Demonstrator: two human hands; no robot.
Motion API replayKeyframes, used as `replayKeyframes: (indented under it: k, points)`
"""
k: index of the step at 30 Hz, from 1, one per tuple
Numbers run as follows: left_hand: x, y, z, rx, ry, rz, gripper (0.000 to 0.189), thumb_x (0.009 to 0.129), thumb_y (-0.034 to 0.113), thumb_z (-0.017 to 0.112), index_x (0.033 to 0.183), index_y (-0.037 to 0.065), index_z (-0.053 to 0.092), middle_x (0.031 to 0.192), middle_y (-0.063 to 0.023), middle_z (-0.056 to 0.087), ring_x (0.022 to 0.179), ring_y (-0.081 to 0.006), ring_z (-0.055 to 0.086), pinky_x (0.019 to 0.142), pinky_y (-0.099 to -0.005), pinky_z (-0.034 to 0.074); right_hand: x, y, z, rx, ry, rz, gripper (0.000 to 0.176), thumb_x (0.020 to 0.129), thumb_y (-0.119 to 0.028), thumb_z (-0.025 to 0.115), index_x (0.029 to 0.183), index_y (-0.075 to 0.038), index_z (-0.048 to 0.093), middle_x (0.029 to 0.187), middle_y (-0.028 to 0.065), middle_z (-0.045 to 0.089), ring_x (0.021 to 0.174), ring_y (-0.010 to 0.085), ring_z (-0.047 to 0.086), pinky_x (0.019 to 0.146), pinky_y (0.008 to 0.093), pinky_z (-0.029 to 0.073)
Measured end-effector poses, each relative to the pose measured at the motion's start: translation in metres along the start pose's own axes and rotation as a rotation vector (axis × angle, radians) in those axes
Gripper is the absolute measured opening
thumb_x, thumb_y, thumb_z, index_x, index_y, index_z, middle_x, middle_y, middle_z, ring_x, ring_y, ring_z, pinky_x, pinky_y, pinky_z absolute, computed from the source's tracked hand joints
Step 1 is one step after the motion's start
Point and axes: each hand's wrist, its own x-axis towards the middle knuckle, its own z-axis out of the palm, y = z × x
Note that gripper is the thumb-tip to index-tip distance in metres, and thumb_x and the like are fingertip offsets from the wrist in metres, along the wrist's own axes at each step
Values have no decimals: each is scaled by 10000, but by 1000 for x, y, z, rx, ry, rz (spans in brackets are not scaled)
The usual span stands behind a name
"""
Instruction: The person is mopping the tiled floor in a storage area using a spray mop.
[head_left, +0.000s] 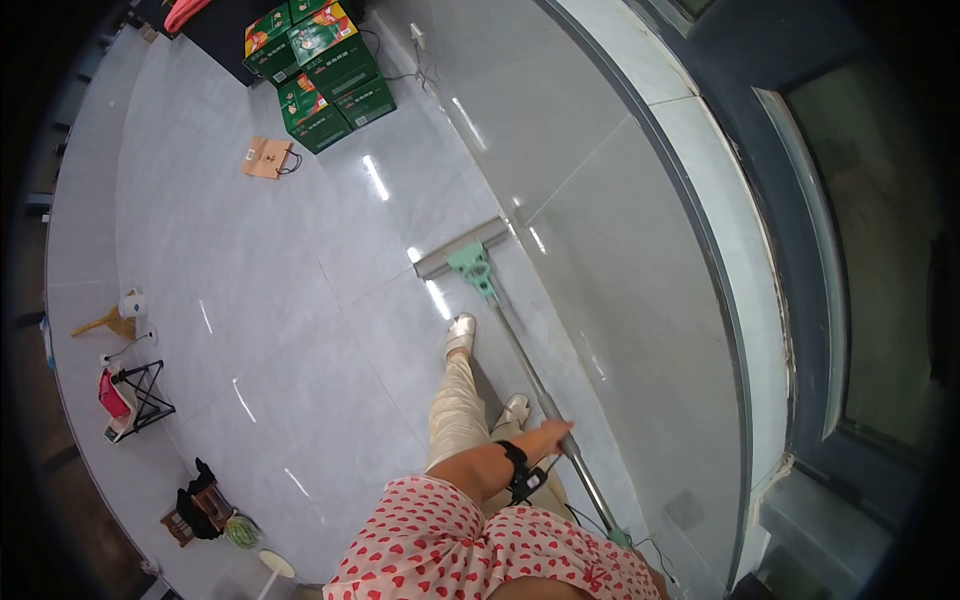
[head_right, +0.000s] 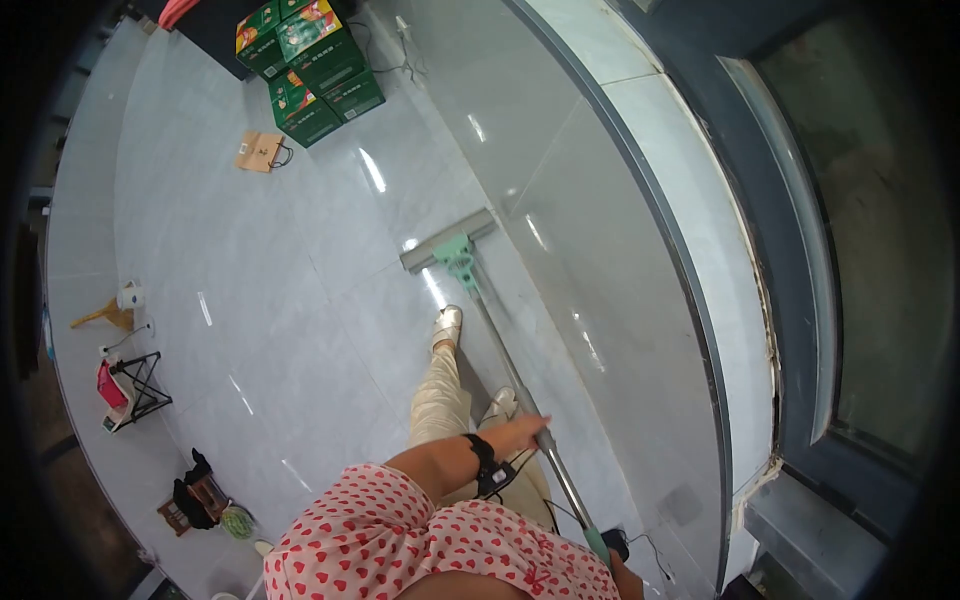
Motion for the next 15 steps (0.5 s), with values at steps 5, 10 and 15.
replayKeyframes:
  k: [5, 10, 15]
  points:
    - [17, -56, 3, -103, -162, -209, 338, 840, 215, 582, 1114, 101, 419, 924, -72, 505, 835, -236, 538, 757, -519, 466, -15, 32, 18, 35, 30, 93, 592, 759, -217, 574, 1281, -176, 298, 984, 227, 572, 883, 398, 568, 728, 420, 444]
    - [13, -3, 2, -174, -39, -104, 238, 836, 179, 578, 1024, 86, 465, 866, -78, 510, 780, -232, 532, 691, -494, 474, 23, 18, 11, 66, 62, 10, 589, 760, -211, 580, 1283, -171, 312, 973, 230, 578, 881, 397, 569, 725, 415, 451]
    - [-19, 138, -39, -249, 35, 176, 239, 806, 156, 608, 960, 36, 471, 757, -90, 520, 658, -230, 537, 559, -420, 486, 88, -94, -16, -71, 119, -188, 587, 760, -204, 586, 1285, -166, 327, 963, 233, 583, 879, 397, 570, 722, 411, 457]
